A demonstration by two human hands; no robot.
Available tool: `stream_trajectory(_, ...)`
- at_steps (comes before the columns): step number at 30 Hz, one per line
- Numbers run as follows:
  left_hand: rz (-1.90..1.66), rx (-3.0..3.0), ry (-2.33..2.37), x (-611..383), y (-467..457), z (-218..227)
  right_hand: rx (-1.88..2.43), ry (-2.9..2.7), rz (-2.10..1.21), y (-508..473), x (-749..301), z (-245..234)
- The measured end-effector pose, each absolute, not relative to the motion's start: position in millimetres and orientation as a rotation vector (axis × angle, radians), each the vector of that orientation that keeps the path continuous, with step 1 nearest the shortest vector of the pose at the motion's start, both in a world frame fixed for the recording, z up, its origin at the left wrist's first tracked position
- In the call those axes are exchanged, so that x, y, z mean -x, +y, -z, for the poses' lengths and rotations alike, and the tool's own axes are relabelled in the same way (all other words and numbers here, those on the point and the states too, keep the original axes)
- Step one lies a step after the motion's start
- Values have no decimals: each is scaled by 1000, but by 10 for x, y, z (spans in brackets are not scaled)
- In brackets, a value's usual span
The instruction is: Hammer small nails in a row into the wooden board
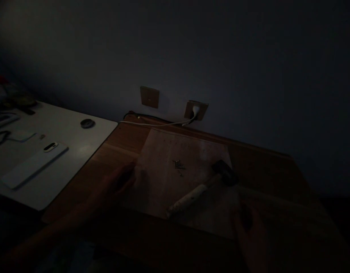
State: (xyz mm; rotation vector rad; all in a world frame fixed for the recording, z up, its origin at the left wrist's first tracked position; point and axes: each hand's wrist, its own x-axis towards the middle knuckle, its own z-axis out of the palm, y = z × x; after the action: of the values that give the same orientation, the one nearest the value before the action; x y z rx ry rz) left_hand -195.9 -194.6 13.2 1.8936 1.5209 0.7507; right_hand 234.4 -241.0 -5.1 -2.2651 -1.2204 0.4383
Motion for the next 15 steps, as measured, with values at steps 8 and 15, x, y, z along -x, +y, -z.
stream_trajectory(8,-889,-1606,1591,1949,-2038,-255,2405,-1359,-322,-2433,-2135,-8)
stream_trajectory(15,-962,-1286,1697,2208,-1984,-328,2356,-1435,-435,-2510,-1878,25)
